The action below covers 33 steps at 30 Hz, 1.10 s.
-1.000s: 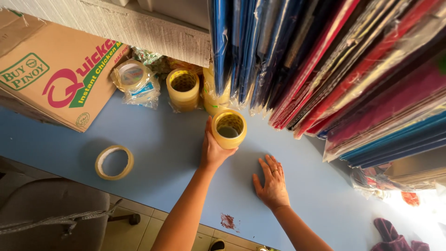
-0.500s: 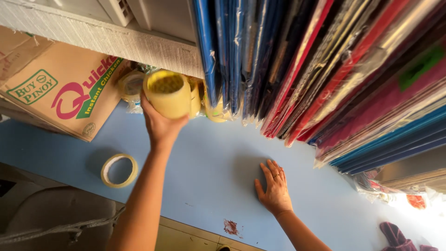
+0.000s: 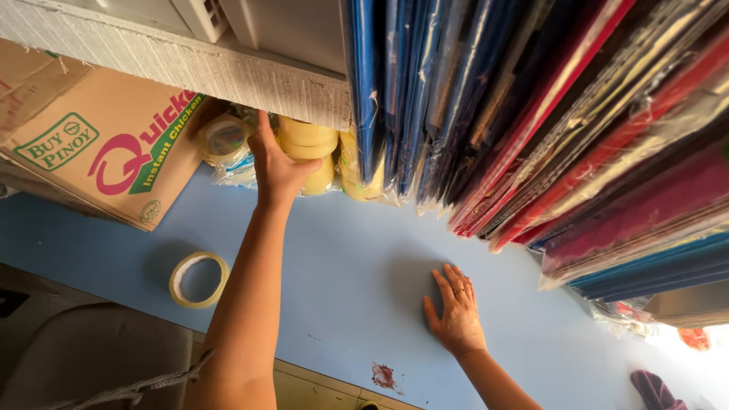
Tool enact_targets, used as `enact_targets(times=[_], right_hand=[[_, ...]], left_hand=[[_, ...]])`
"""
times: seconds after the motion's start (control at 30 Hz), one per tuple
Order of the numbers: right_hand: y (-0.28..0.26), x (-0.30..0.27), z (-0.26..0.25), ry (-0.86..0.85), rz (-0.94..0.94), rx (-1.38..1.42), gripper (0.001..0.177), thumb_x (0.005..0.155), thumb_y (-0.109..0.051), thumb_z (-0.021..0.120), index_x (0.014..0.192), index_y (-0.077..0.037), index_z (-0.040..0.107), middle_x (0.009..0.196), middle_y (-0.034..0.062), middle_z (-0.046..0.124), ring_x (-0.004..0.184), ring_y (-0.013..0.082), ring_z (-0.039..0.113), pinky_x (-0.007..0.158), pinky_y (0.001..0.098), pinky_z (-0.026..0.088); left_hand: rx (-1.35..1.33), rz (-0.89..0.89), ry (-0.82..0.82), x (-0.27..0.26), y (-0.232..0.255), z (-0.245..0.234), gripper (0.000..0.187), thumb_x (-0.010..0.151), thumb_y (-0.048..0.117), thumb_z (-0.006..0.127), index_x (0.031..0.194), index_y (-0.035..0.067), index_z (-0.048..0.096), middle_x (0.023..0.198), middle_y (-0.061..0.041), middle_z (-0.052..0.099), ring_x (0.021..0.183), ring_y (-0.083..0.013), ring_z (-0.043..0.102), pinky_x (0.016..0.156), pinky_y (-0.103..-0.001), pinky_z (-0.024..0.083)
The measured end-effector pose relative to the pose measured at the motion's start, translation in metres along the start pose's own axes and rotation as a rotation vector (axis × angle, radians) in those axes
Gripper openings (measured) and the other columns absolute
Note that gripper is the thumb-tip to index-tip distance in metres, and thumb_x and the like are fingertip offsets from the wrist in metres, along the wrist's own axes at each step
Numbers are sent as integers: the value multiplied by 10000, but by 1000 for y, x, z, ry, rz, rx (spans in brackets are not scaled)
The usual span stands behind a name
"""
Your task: Organizing various rolls of tape, plastic fasteners, and other items on shelves and a workspace.
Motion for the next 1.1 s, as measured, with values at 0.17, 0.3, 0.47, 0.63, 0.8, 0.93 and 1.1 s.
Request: enact_targets(times=[0.17, 0.3, 0.47, 0.63, 0.8, 0.93, 1.1], right_hand=[[-1, 1, 0, -15, 24, -8, 557, 885, -259, 663, 1391, -66, 533, 1514, 162, 457, 1460, 350, 356, 1229, 496, 231], [0, 2, 0, -15, 15, -7, 570, 879, -263, 665, 1396, -65, 531, 1515, 164, 456, 1460, 355, 354, 1224, 496, 230], [-1, 1, -1, -14, 4, -5, 560, 891, -256, 659, 1396, -55, 525, 1521, 172, 451, 1467, 356, 353, 1230, 501, 228], [-1, 3, -2, -14, 5, -8, 564, 888, -260, 661, 1398, -61, 530, 1522, 167, 450, 1468, 352, 349, 1231, 497, 228], [-2, 1, 0, -35, 19, -25, 557, 897, -263, 656, 1399, -61, 526, 1524, 161, 449, 1471, 342, 350, 1235, 495, 227], [0, 1, 2, -32, 10, -24, 561, 897, -263, 653, 1404, -59, 524, 1527, 163, 444, 1471, 342, 347, 1232, 496, 224], [0, -1, 4, -48, 6, -44, 552, 915, -266, 647, 1406, -50, 516, 1531, 175, 437, 1475, 352, 339, 1228, 501, 217]], left_hand=[[5, -65, -14, 6, 1, 13, 1252, 687, 228, 987, 1626, 125, 164, 1446, -277, 386, 1348, -440, 429, 1130, -530, 426], [56, 73, -95, 24, -4, 11, 1321, 604, 212, 1021, 1576, 73, 138, 1514, -296, 350, 1409, -464, 347, 1171, -569, 350], [-2, 67, -292, 40, 11, 4, 1513, 470, 264, 1102, 1522, -65, 65, 1535, -357, 135, 1448, -499, 157, 1183, -544, 242], [-152, -19, -238, 39, 7, 7, 1222, 585, 336, 1042, 1540, 25, 346, 1579, -195, 433, 1507, -363, 411, 1274, -469, 358], [-58, 224, -74, 34, 16, 0, 1195, 598, 252, 1083, 1523, 9, 367, 1512, -238, 394, 1427, -412, 378, 1208, -524, 363], [-26, 293, -56, 32, 16, 2, 1170, 615, 205, 1082, 1494, 0, 338, 1452, -262, 350, 1365, -435, 353, 1171, -544, 393], [-70, 287, -80, 32, 8, 4, 1261, 584, 241, 1100, 1478, -52, 260, 1436, -305, 276, 1363, -452, 343, 1168, -542, 406]])
Point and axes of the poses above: each hand's wrist, its own x-axis towards the middle knuckle, its own z-axis out of the palm, y = z × x, the point moved 3 cm from there along x, towards the middle knuckle
